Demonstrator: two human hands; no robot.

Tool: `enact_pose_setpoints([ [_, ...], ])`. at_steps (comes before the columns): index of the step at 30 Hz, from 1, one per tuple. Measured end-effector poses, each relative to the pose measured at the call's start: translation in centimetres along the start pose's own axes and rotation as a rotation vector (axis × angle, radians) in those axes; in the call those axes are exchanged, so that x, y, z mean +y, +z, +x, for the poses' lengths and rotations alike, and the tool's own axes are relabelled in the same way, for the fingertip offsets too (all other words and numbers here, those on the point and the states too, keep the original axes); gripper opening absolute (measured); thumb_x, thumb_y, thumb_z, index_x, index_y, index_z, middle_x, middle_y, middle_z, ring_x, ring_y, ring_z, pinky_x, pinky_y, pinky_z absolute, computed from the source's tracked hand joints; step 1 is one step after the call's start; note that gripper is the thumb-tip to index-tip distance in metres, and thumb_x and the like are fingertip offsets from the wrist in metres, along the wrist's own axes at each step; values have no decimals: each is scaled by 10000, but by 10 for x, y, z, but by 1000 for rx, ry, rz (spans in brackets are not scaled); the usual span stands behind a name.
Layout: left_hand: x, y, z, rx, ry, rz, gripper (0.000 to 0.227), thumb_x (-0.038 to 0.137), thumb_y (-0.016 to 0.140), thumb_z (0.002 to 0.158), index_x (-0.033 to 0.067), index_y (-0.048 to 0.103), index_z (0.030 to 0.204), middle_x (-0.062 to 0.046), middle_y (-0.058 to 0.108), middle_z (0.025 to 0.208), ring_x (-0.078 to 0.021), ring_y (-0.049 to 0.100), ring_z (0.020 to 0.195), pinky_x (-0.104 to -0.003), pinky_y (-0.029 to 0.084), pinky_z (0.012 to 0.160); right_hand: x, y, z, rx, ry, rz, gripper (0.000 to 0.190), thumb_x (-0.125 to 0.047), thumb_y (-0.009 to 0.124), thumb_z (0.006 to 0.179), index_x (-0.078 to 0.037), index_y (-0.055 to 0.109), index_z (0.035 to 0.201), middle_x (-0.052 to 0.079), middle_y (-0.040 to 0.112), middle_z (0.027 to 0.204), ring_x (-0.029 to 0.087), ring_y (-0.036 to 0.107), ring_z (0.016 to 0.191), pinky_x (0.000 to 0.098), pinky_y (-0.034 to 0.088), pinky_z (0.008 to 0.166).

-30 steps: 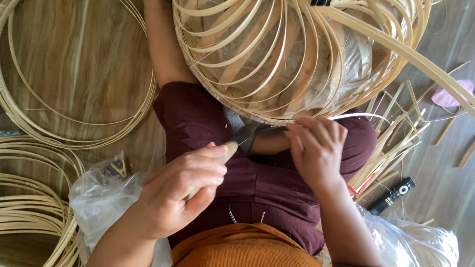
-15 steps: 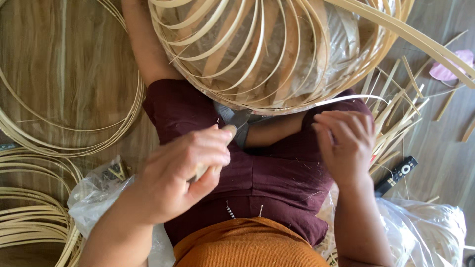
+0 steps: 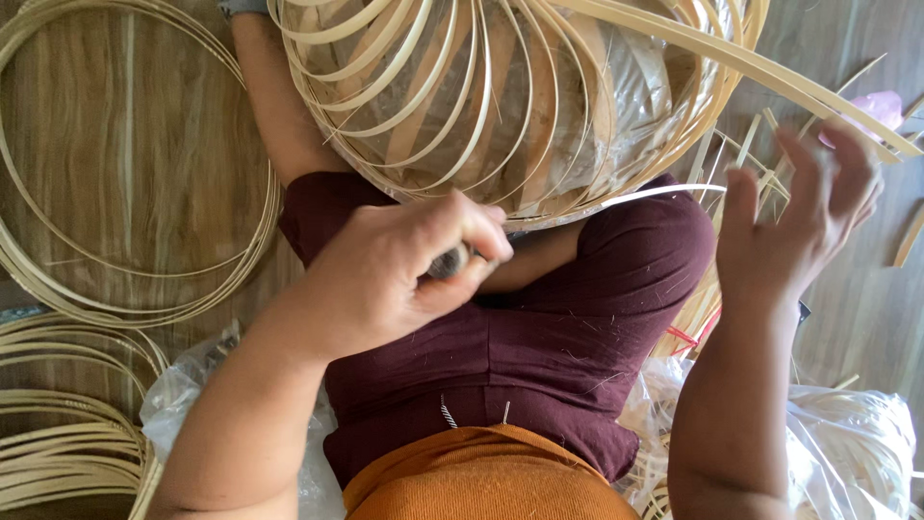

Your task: The person is assembling a spherical bamboo structure by applying glue from a bottle to the rim and attaching thin curved slats one at a time. They use small binder clips to secure parts of the structure while pressing the slats into place by hand.

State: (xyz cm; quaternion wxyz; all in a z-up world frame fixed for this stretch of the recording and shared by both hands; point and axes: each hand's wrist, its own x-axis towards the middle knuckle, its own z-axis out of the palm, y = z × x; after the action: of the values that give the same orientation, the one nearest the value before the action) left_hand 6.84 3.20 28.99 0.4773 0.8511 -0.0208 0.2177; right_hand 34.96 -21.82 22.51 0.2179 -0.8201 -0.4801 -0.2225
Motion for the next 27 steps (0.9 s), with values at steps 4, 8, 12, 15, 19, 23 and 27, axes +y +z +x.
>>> enact_pose_setpoints([
  [4,-5,12,2,68,-135,-79,101,119,675,1029,91,618,1107,-36,770,991,-114,772,911,-251,652,777,22,6,5,-173,140,-93,511,-139,768,954,-49,568,1416,155,579,1409,352,530,1340,512,354,1125],
  [8,3,23,1,337,-266,-47,98,109,654,1040,53,659,1120,-50,773,968,-135,796,924,-266,653,816,30,7,-14,-273,277,-85,526,-211,822,1003,-133,564,1455,103,563,1486,339,506,1389,525,352,1198],
  [12,1,23,2,354,-329,-72,109,88,664,998,38,677,1094,-56,780,961,-129,786,873,-265,649,787,40,8,-15,-155,174,-233,675,-170,820,935,-111,497,1526,178,428,1563,422,409,1488,562,324,1182],
  [15,0,18,2,271,-291,-151,157,76,671,984,31,677,1134,-65,766,982,-134,774,887,-273,635,828,49,14,5,-226,172,-260,708,-214,838,920,-113,477,1521,175,436,1590,412,408,1426,594,312,1127],
  [19,0,14,3,247,-266,-163,188,96,670,978,40,685,1157,-54,763,971,-133,783,905,-266,639,827,58,12,28,-358,182,-279,681,-169,794,895,-119,500,1508,151,495,1469,369,494,1367,574,358,1096],
  [23,-6,14,-2,231,-265,-156,206,136,671,983,52,685,1171,-44,769,955,-131,787,910,-270,648,823,61,3,31,-474,71,-517,460,-129,674,986,-133,540,1426,195,549,1413,380,640,1155,524,458,1004],
  [27,-12,17,-8,231,-238,-143,211,151,655,986,56,691,1171,-47,761,963,-140,784,904,-281,647,811,56,-16,36,-549,-7,-599,365,-137,584,1062,-136,554,1427,171,653,1238,363,716,1028,506,518,944],
])
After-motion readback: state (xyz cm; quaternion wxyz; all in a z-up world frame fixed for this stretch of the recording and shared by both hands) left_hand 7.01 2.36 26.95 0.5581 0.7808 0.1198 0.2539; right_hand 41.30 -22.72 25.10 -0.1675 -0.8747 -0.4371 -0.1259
